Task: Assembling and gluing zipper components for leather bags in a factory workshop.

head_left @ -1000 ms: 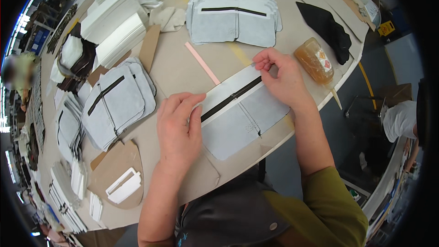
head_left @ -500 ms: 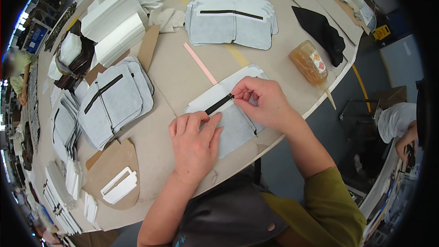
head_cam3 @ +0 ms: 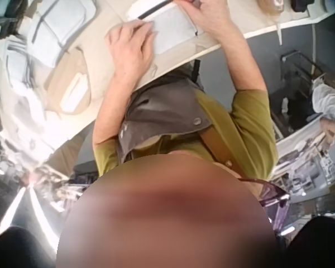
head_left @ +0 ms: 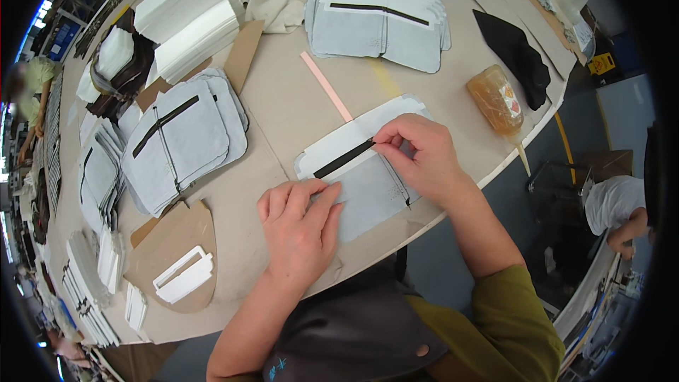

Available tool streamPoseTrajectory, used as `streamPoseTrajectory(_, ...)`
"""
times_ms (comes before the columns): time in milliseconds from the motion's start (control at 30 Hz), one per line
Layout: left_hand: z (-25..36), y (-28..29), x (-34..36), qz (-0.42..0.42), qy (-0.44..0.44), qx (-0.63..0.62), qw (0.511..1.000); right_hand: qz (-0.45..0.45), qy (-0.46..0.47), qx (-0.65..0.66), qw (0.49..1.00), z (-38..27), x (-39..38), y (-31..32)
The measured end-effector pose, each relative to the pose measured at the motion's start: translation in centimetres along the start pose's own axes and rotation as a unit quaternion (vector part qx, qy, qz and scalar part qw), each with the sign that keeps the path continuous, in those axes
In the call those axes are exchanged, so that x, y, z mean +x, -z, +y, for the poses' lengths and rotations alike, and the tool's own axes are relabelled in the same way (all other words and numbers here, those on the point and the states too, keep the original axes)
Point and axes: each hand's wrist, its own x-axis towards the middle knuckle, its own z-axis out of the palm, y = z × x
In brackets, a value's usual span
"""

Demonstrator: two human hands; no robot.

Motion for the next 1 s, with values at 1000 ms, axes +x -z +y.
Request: streamPoseTrajectory(1000, 0.0, 0.91, -1.12, 0.004, 0.059, 0.014, 0.998, -0.028, -0.01, 0.001, 1.0, -0.51, 0.32, -0.27)
